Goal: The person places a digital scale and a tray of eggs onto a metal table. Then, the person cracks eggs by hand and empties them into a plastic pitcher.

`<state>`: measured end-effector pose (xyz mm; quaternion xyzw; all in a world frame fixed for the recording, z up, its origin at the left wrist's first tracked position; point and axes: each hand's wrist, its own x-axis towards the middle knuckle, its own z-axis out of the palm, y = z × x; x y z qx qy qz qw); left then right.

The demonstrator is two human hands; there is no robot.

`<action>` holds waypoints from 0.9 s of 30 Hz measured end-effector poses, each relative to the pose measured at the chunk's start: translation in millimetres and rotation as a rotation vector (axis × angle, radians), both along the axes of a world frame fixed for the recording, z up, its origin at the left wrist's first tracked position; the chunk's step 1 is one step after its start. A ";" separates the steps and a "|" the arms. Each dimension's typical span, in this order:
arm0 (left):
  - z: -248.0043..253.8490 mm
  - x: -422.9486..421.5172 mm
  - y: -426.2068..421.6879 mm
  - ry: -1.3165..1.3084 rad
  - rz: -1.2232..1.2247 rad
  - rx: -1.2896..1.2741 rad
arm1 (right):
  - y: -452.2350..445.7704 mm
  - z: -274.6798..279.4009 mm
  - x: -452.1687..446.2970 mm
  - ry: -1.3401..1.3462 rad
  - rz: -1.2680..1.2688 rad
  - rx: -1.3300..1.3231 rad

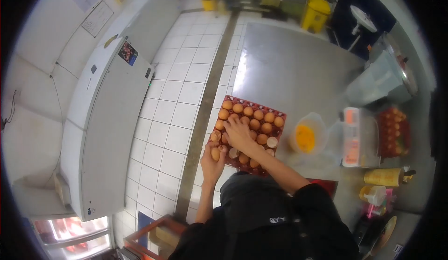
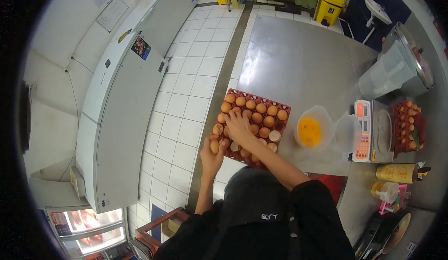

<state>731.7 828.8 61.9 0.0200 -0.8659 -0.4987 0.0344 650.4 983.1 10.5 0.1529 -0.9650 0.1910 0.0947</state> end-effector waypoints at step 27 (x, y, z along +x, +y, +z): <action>38.7 6.1 172.3 0.563 -0.250 0.145 | 118.2 86.5 102.9 -0.328 -0.635 -2.244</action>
